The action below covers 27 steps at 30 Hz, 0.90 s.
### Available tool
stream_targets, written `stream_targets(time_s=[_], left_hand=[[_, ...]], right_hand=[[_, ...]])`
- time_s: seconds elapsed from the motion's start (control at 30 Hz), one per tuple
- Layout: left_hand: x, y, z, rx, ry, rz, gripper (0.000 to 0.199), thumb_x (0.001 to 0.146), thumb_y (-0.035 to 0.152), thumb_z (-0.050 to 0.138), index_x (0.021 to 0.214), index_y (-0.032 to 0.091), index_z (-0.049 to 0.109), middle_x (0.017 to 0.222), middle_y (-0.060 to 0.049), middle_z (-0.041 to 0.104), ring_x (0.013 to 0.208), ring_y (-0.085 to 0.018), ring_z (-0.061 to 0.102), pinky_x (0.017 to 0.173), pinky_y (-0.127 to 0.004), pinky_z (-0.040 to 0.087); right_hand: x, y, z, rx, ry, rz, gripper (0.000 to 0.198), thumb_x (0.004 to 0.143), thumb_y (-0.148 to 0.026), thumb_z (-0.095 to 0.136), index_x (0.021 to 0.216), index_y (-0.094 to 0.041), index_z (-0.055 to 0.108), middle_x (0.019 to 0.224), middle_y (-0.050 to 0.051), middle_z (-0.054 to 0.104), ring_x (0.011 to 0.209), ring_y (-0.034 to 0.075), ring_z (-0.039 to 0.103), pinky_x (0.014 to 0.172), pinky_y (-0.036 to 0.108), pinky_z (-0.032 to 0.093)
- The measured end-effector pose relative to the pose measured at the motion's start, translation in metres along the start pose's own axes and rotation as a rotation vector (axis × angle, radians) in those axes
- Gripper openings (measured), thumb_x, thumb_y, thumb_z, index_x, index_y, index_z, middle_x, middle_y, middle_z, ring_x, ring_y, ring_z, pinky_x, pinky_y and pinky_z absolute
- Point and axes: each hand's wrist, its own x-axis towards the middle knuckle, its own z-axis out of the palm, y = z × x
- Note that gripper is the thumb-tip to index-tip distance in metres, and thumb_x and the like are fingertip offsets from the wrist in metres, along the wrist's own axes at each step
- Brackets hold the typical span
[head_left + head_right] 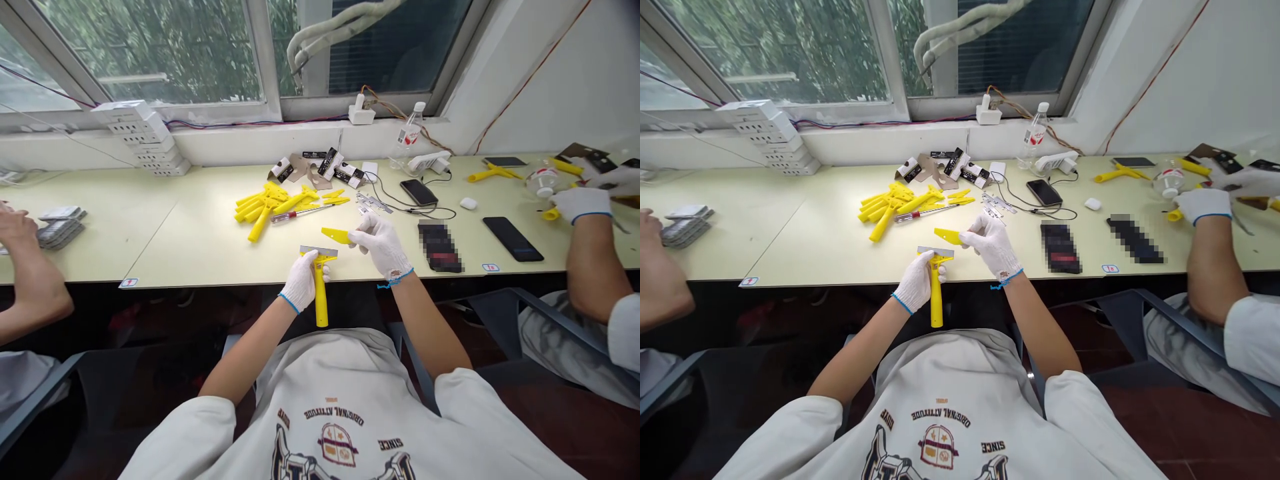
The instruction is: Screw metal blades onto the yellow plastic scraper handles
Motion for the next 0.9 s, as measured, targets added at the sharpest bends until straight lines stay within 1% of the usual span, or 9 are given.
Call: stream_targets(time_s=[0.1, 0.17, 0.3, 0.43, 0.5, 0.6, 0.73, 0.83, 0.9], left_hand=[[0.0, 0.005, 0.0, -0.033, -0.048, -0.043, 0.018, 0.093, 0.033, 0.066, 0.104, 0.019, 0.061, 0.091, -0.006, 0.066, 0.059, -0.015, 0.059, 0.05, -0.026, 0.047], [0.0, 0.007, -0.001, -0.068, -0.071, -0.049, 0.021, 0.091, 0.034, 0.063, 0.104, 0.018, 0.064, 0.09, -0.008, 0.067, 0.06, -0.017, 0.059, 0.051, -0.028, 0.048], [-0.001, 0.007, -0.002, -0.094, -0.096, -0.041, 0.03, 0.083, 0.029, 0.061, 0.111, 0.018, 0.067, 0.091, -0.01, 0.07, 0.064, -0.021, 0.063, 0.054, -0.032, 0.052], [-0.001, 0.004, -0.004, -0.079, -0.135, -0.033, 0.044, 0.076, 0.021, 0.06, 0.119, 0.015, 0.067, 0.094, -0.012, 0.072, 0.069, -0.023, 0.067, 0.06, -0.035, 0.056], [-0.002, 0.003, -0.005, -0.058, -0.153, -0.039, 0.048, 0.073, 0.018, 0.061, 0.121, 0.013, 0.066, 0.094, -0.012, 0.073, 0.07, -0.023, 0.068, 0.062, -0.035, 0.057], [-0.005, 0.003, -0.003, -0.028, -0.171, -0.028, 0.05, 0.071, 0.015, 0.063, 0.121, 0.014, 0.065, 0.095, -0.011, 0.073, 0.07, -0.021, 0.067, 0.063, -0.033, 0.055], [-0.009, 0.003, 0.002, -0.018, -0.152, -0.003, 0.048, 0.069, 0.012, 0.065, 0.117, 0.016, 0.064, 0.093, -0.008, 0.071, 0.066, -0.017, 0.063, 0.061, -0.031, 0.051], [-0.009, 0.003, 0.003, -0.029, -0.117, 0.008, 0.046, 0.07, 0.012, 0.066, 0.115, 0.018, 0.063, 0.092, -0.005, 0.069, 0.065, -0.016, 0.062, 0.059, -0.03, 0.049], [-0.008, 0.002, 0.002, -0.037, -0.105, 0.013, 0.042, 0.072, 0.014, 0.067, 0.113, 0.019, 0.063, 0.091, -0.005, 0.069, 0.064, -0.015, 0.061, 0.059, -0.029, 0.049]], right_hand=[[-0.005, 0.003, 0.002, -0.137, -0.05, -0.001, 0.038, 0.076, -0.035, 0.092, 0.075, -0.019, 0.057, 0.072, 0.001, 0.067, 0.065, 0.01, 0.06, 0.056, 0.022, 0.042], [-0.005, 0.008, 0.005, -0.199, -0.069, -0.007, 0.034, 0.079, -0.037, 0.09, 0.078, -0.018, 0.061, 0.073, 0.001, 0.067, 0.064, 0.01, 0.058, 0.056, 0.022, 0.044], [-0.004, 0.017, 0.015, -0.18, -0.149, 0.026, 0.023, 0.084, -0.034, 0.082, 0.088, -0.018, 0.066, 0.079, 0.002, 0.07, 0.061, 0.012, 0.064, 0.056, 0.025, 0.054], [-0.008, 0.019, 0.027, -0.144, -0.086, 0.048, 0.021, 0.083, -0.032, 0.081, 0.086, -0.017, 0.067, 0.082, 0.004, 0.074, 0.071, 0.017, 0.076, 0.061, 0.026, 0.063], [-0.011, 0.02, 0.031, -0.133, -0.071, 0.06, 0.02, 0.084, -0.033, 0.08, 0.088, -0.017, 0.069, 0.084, 0.005, 0.075, 0.073, 0.019, 0.078, 0.06, 0.027, 0.064], [-0.013, 0.024, 0.033, -0.187, -0.091, 0.044, 0.019, 0.085, -0.032, 0.078, 0.096, -0.017, 0.075, 0.087, 0.005, 0.078, 0.069, 0.018, 0.077, 0.06, 0.028, 0.064], [-0.014, 0.03, 0.034, -0.338, -0.085, -0.057, 0.021, 0.09, -0.028, 0.073, 0.105, -0.018, 0.085, 0.099, 0.007, 0.084, 0.081, 0.021, 0.08, 0.073, 0.033, 0.067], [-0.014, 0.031, 0.034, -0.488, -0.076, -0.143, 0.018, 0.093, -0.021, 0.07, 0.1, -0.021, 0.087, 0.102, 0.006, 0.086, 0.093, 0.024, 0.081, 0.089, 0.037, 0.066], [-0.013, 0.031, 0.035, -0.582, -0.089, -0.187, 0.019, 0.093, -0.016, 0.071, 0.097, -0.022, 0.088, 0.105, 0.005, 0.086, 0.095, 0.023, 0.081, 0.095, 0.037, 0.063]])
